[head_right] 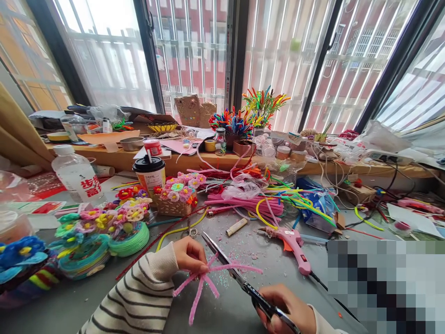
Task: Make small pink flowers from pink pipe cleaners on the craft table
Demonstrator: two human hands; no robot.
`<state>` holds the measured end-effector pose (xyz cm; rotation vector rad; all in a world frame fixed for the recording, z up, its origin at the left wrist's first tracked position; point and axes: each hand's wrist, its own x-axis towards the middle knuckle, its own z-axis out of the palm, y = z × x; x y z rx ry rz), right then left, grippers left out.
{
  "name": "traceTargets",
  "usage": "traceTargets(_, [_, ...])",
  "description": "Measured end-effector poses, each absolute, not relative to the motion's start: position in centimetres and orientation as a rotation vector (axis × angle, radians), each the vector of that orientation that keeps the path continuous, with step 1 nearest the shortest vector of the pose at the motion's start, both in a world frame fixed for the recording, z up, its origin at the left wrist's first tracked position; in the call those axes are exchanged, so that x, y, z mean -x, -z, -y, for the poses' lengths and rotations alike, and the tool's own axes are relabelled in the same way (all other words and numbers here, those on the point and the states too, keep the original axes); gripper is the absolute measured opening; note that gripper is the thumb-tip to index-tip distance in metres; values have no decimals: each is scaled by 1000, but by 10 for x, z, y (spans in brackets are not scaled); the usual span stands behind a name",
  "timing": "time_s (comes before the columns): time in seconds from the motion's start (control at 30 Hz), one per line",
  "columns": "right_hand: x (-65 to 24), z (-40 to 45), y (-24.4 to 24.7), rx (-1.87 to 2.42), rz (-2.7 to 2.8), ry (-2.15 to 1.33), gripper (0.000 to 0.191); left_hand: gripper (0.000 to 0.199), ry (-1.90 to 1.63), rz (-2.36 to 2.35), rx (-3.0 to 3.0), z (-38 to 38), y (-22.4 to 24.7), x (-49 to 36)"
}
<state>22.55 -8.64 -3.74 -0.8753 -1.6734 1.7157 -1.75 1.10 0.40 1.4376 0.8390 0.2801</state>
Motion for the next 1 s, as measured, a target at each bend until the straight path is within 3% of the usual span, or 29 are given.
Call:
traceTargets(0.53, [-217, 86, 42, 850, 1551, -1732, 40, 25, -321, -855, -1461, -15, 0, 17])
traceTargets(1.0, [-223, 94, 29, 789, 1470, -1779, 58, 20, -329, -792, -1453, -9, -7, 17])
